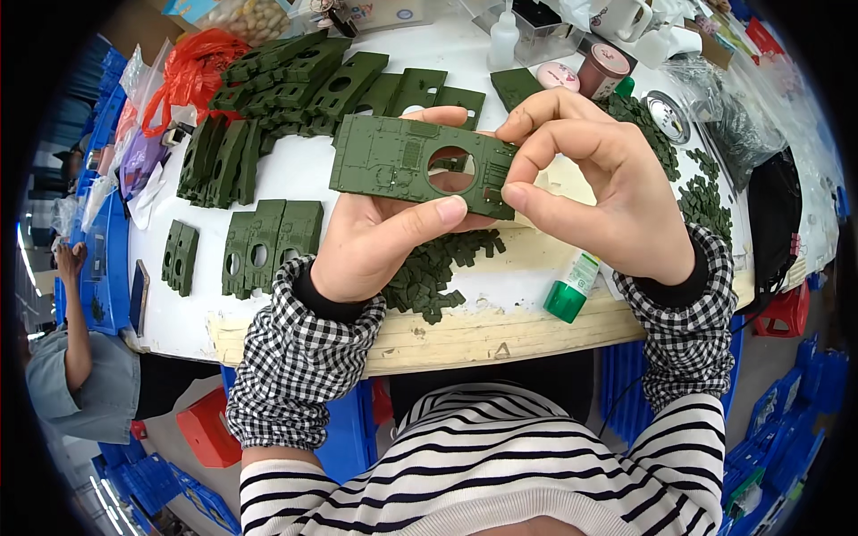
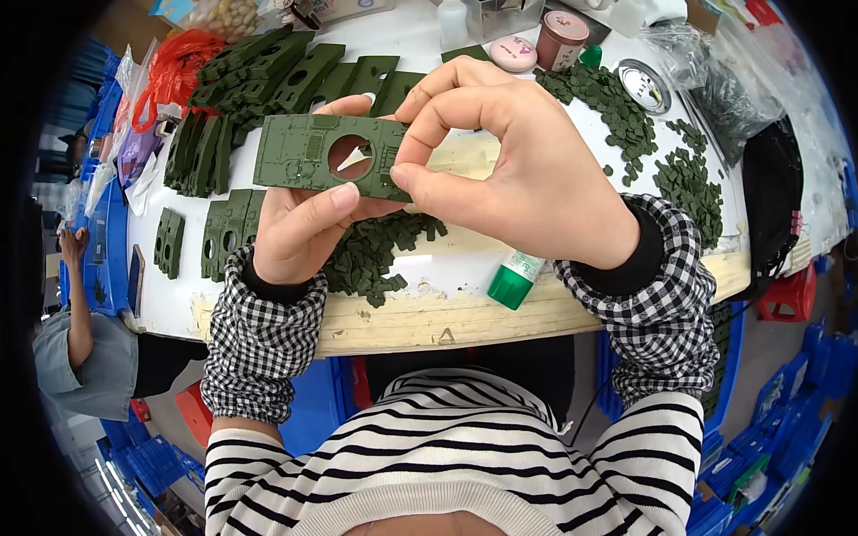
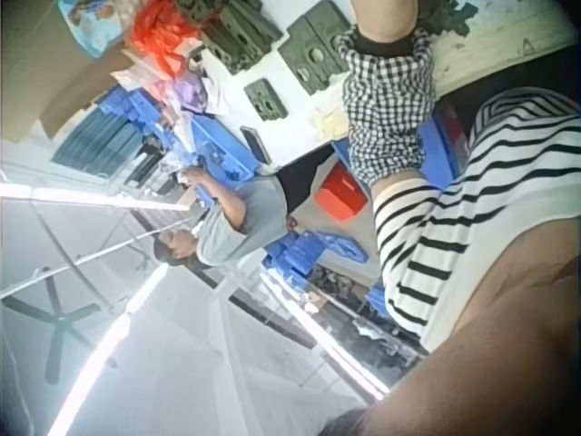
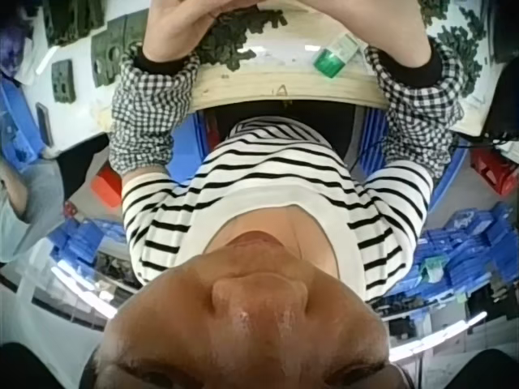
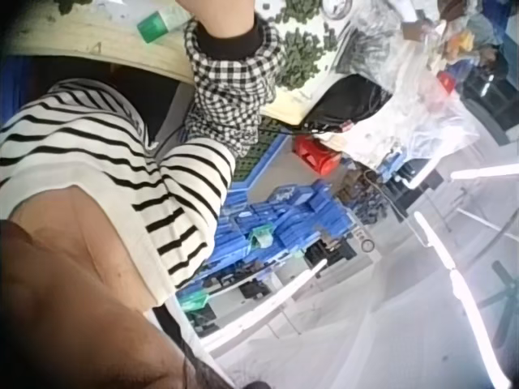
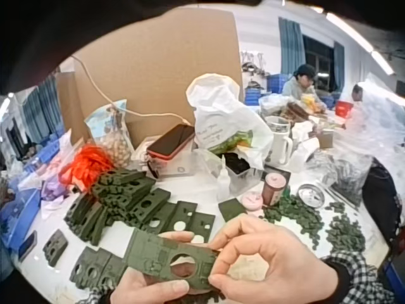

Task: Assembling plastic toy tanks by applying glue and joining parts at a workstation.

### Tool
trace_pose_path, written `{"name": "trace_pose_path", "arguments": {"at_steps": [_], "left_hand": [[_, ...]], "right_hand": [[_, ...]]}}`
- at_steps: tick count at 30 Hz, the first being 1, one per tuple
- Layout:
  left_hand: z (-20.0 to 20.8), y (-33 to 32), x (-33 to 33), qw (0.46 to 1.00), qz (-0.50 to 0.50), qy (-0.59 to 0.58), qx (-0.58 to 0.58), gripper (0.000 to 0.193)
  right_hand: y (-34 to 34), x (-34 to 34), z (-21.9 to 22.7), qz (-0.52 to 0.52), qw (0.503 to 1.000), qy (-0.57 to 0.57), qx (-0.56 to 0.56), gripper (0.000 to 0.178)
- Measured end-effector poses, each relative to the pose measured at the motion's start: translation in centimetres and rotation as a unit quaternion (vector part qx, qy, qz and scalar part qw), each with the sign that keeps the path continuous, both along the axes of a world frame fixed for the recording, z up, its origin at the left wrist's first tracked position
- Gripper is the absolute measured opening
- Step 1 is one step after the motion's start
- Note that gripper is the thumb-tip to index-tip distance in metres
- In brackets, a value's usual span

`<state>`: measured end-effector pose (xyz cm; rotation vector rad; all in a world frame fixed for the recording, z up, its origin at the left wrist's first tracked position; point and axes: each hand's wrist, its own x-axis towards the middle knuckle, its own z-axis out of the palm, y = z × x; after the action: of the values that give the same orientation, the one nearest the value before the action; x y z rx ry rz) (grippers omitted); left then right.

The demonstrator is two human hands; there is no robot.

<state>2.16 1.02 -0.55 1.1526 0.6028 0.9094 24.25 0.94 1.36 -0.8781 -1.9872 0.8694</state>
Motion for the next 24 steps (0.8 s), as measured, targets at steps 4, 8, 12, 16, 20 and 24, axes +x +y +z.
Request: {"name": "trace_pose_path", "arguments": {"at_steps": [4, 8, 12, 16, 20, 24], "left_hand": [[0.00, -0.05, -0.04, 1.000, -0.002, 0.001, -0.001, 0.074], [-0.03, -0.08, -0.07, 1.000, -0.003, 0.002, 0.002, 0.073], [-0.04, -0.11, -0.08, 1.000, -0.003, 0.003, 0.003, 0.072], [-0.02, -0.14, -0.05, 1.000, 0.001, 0.003, 0.005, 0.072], [0.00, -0.12, -0.10, 1.000, 0.002, 0.009, 0.010, 0.072], [-0.09, -0.06, -0.09, 1.000, 0.004, 0.020, 0.018, 0.071]], "right_hand": [[-0.09, -0.13, -0.03, -0.003, 1.000, -0.008, 0.013, 0.008], [-0.10, -0.17, -0.21, -0.006, 1.000, -0.006, 0.015, 0.008], [-0.12, -0.23, -0.21, -0.009, 1.000, -0.010, 0.024, 0.008], [-0.09, -0.28, -0.25, -0.010, 0.999, -0.015, 0.037, 0.008], [-0.03, -0.37, -0.38, -0.018, 0.998, -0.023, 0.064, 0.009], [-0.06, -0.44, -0.44, -0.033, 0.994, -0.035, 0.102, 0.010]]}}
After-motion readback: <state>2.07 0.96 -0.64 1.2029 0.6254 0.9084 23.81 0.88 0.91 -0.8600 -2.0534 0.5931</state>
